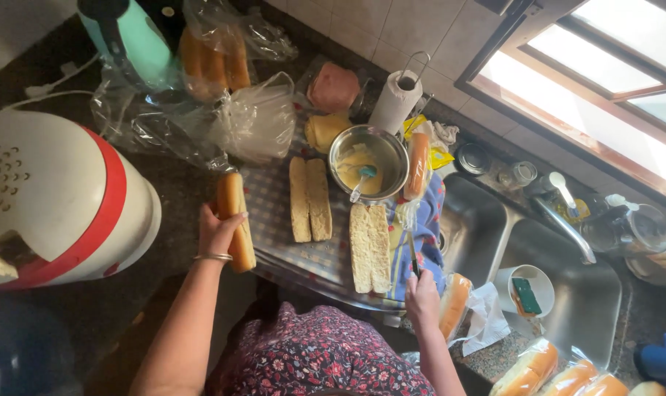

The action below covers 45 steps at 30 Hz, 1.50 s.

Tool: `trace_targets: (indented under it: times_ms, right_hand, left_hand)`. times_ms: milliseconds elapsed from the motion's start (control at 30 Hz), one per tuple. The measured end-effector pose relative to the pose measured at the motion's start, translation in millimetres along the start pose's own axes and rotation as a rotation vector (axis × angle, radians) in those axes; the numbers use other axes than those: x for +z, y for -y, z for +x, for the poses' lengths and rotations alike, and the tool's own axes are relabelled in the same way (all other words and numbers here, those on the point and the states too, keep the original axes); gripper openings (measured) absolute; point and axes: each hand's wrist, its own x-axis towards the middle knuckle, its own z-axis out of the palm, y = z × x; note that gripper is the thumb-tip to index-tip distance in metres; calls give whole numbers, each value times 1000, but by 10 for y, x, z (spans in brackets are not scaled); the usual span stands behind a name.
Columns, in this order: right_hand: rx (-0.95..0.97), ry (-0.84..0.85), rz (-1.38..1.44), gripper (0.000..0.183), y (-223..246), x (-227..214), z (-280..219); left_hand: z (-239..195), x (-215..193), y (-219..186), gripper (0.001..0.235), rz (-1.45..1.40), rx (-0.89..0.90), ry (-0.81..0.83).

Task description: Preparing sandwiches by slicing bread rolls, spreading a mixture inside, and adding cheese slices.

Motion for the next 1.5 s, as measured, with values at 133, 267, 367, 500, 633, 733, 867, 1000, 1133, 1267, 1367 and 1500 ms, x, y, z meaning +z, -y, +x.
trace_targets:
  times_ms: [133, 267, 367, 500, 633, 733, 867, 1000, 1133, 1267, 1367, 1500]
  right_hand:
    - [-101, -184, 255, 42, 326, -188, -381]
    - [-397, -266, 529, 37, 794, -204, -499]
    - [-638, -204, 616, 52, 1201, -165, -595]
    - [-915, -203, 551, 54, 1702, -195, -747]
    - [-1000, -287, 442, 48, 1933, -330, -1007]
    - [-1027, -311, 375, 49, 1971, -408, -1132]
    - [-1037, -388, 253, 48, 2105, -405, -1141]
    - [-1046, -422, 164, 47, 2549, -455, -1088]
    - [-1069, -458, 134, 46, 2798, -411, -1278]
    - [-1029, -485, 45, 49, 2785, -425, -1501]
    - [-1010, -509, 30, 47, 2932, -316, -1529]
    - [-1029, -509, 92, 54, 3231, -35, -1362]
  left_hand:
    - [-329, 56, 114, 51, -538, -180, 293]
    - [-863, 384, -432, 74, -621, -176, 365]
    - [-1063, 659, -587, 76, -573, -149, 356]
    - [-1329, 867, -829, 95, -495, -22, 397]
    - [-1455, 972, -911, 97, -460, 48, 359]
    - [-1556, 921, -1018, 93, -469, 30, 355]
    - [-1430, 885, -1023, 93, -345, 72, 426]
    - [-1385, 816, -1167, 90, -267, 68, 512]
    - [-1163, 660, -1297, 88, -315, 66, 470]
    - [-1203, 431, -1588, 86, -263, 147, 485]
    - [-1072, 437, -1362, 79, -282, 90, 525]
    - [-969, 484, -1312, 70, -364, 6, 543]
